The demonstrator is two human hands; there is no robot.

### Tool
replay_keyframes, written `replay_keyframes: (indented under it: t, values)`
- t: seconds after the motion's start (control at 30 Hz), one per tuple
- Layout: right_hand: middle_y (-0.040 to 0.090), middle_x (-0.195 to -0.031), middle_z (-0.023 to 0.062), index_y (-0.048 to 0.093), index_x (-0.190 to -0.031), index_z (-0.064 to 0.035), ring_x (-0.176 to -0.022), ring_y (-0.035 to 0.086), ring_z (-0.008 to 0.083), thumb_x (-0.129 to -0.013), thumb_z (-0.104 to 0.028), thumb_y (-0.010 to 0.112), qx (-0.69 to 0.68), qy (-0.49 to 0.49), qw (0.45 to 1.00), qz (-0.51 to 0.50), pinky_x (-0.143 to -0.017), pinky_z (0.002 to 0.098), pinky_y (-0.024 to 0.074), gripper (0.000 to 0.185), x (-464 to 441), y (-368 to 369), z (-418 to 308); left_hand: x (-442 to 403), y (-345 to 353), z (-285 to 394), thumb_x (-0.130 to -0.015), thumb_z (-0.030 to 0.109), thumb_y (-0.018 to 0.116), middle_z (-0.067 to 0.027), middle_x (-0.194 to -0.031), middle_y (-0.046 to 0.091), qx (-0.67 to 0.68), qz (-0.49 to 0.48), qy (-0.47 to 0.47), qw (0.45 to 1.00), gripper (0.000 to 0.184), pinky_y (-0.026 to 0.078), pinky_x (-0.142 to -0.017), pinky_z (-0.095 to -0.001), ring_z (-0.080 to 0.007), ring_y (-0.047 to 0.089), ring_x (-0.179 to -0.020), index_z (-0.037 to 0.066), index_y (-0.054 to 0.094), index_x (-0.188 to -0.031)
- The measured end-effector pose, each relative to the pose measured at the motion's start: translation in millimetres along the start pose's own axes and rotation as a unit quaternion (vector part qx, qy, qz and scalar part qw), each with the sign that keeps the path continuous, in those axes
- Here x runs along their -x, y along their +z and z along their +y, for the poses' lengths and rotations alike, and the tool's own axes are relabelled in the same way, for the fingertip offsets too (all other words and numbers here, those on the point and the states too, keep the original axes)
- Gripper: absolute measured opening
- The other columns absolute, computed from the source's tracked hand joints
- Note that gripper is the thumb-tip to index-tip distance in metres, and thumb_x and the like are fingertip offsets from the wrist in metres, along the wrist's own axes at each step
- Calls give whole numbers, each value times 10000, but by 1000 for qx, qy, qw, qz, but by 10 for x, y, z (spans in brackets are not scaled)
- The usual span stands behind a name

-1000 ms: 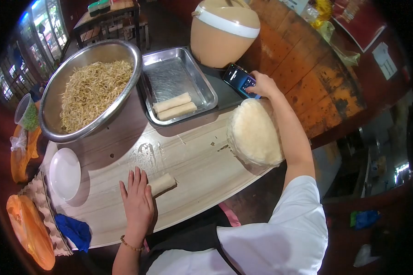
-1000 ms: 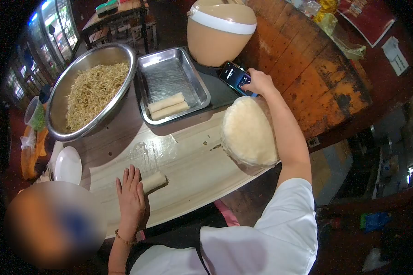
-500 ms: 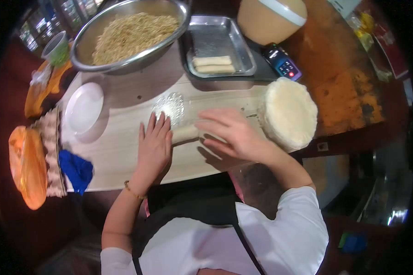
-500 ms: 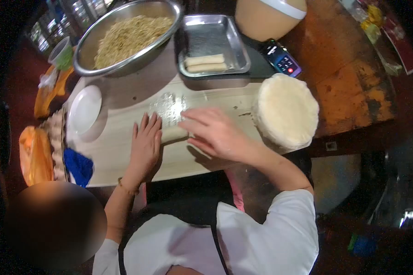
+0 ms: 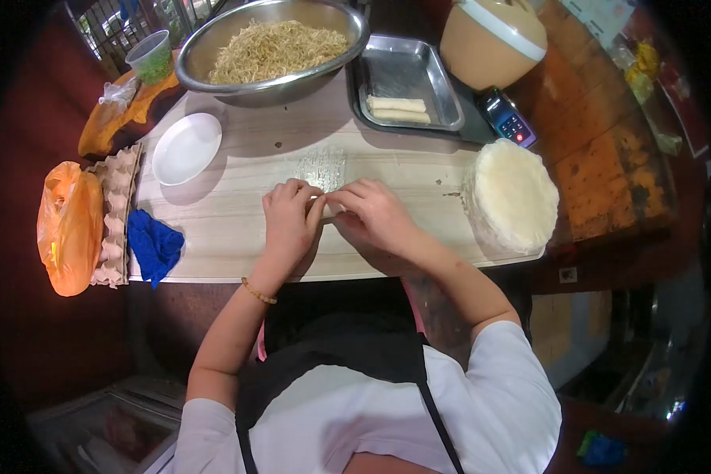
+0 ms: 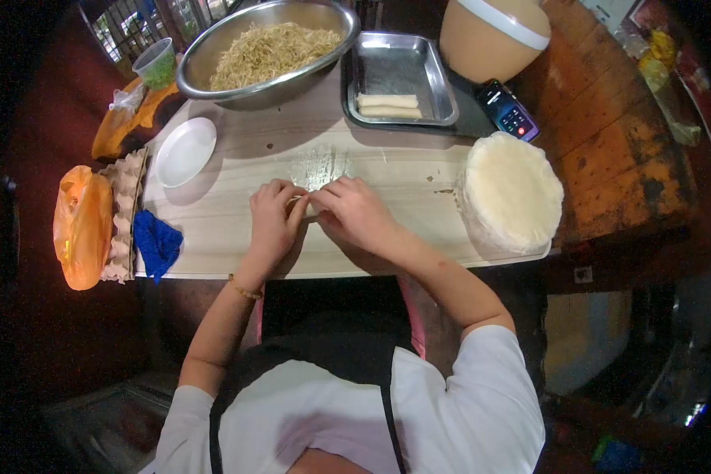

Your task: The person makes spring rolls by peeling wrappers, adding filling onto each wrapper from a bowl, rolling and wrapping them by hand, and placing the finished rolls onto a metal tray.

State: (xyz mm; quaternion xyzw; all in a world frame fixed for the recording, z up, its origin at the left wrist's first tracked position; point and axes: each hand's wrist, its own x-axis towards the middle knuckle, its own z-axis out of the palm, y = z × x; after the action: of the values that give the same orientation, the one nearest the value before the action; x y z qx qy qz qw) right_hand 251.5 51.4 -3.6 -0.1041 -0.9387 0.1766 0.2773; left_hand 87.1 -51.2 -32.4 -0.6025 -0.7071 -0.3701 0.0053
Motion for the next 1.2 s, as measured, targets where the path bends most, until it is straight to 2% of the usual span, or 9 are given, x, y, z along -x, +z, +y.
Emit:
replay_keyframes:
  t: [0.07, 0.2, 0.37, 0.5, 0.57, 0.67, 0.77, 1.0, 1.2]
  values:
    - [641, -935, 104, 647, -1027, -72, -913, 602, 310, -758, -85, 703, -7, 1, 1000, 14, -810, 418, 472, 276, -6, 24, 19, -30, 13, 4, -885, 229, 645, -77, -901, 624, 3, 13, 5, 1000, 178, 377, -845, -415, -277, 572, -953, 77, 710, -951]
    - [635, -867, 147, 643, -934, -60, -871, 606, 349, -776, -89, 677, -94, 55, 994, -10, -776, 438, 479, 164, -67, -76, 13, -183, -61, -50, -875, 213, 662, -95, -880, 641, 10, -50, -27, 998, 174, 420, -835, -404, -290, 595, -908, 55, 716, -922]
    - [644, -876, 153, 667, -972, -28, -866, 618, 351, -838, -135, 688, -126, 38, 987, -89, -768, 435, 494, 173, -76, -29, 269, -253, -135, -132, -913, 269, 629, -101, -906, 688, 93, -200, -103, 970, 218, 469, -712, -411, -299, 642, -798, 79, 732, -941]
    - [645, -925, 160, 696, -1005, -11, -870, 623, 338, -886, -131, 665, -100, 21, 993, -60, -762, 414, 501, 172, -117, 74, 397, -180, -113, -282, -908, 258, 651, -126, -961, 686, 160, -121, -85, 976, 224, 497, -695, -386, -321, 650, -797, 57, 730, -966]
    - [641, -941, 163, 700, -1002, -8, -885, 620, 337, -892, -131, 656, -80, 25, 996, -42, -776, 415, 499, 170, -181, 125, 471, -212, -298, -186, -895, 186, 671, -181, -1053, 664, 179, -50, -6, 983, 226, 496, -809, -342, -298, 646, -921, 8, 699, -1031]
    - [640, -950, 152, 709, -970, -30, -912, 612, 337, -894, -162, 639, -55, 38, 998, -14, -813, 424, 489, 167, -256, 205, 600, -180, -436, -246, -863, 149, 698, -157, -1123, 661, 138, -139, 23, 980, 333, 491, -865, -357, -310, 629, -991, 33, 647, -1170]
    - [638, -973, 143, 702, -966, -45, -943, 604, 331, -887, -170, 640, -20, 52, 998, 17, -840, 433, 478, 161, -316, 134, 512, -114, -445, -297, -834, 127, 719, -146, -1179, 651, 38, -101, 121, 987, 468, 496, -886, -377, -317, 613, -1053, 54, 583, -1276]
    - [605, -1129, 136, 591, -1104, -30, -1086, 582, 312, -765, -110, 665, 170, -43, 984, 12, -907, 413, 471, 356, -212, 258, -154, -235, -338, -487, -856, 104, 712, -165, -1196, 653, 172, -128, 2, 977, 551, 484, -925, -394, -318, 610, -1074, 85, 528, -1374]
    - [602, -1030, 185, 549, -1043, 58, -1012, 585, 331, -717, -56, 620, 152, -44, 987, 23, -911, 429, 457, 352, -366, 280, -76, -393, -305, -534, -871, 147, 701, -135, -939, 716, 109, -30, -14, 993, 476, 505, -877, -399, -290, 680, -912, 43, 554, -1312]
